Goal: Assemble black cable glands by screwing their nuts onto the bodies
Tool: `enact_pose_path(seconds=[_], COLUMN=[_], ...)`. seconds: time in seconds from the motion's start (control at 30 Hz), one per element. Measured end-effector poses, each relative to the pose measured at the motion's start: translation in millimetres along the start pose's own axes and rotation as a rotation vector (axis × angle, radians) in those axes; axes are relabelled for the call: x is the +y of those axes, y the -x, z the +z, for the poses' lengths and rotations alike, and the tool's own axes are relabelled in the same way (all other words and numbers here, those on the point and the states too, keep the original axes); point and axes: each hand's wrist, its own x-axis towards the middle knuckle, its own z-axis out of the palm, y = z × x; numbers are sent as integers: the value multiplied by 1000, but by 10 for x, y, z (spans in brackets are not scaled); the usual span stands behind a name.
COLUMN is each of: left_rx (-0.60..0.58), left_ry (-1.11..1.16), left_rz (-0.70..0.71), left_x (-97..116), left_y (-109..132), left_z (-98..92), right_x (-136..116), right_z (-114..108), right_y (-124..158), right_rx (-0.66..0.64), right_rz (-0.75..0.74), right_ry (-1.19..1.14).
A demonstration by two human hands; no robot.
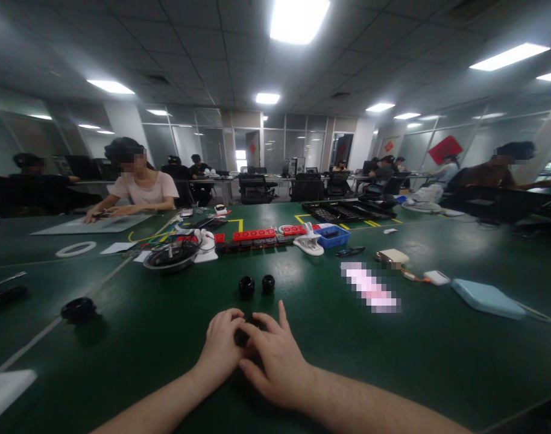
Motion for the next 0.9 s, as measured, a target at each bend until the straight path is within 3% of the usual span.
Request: enact_pose_path(seconds=[0.43,0.9], left_rx=[28,43], left_ry=[-10,-16], left_rz=[33,71], left_x=[-43,-39], left_y=[-25,-2], left_z=[44,48], right_x=[78,211], right_z=[28,99], right_y=[1,-31], right_rx=[66,81], right_rz=[22,95], right_ry=[4,158])
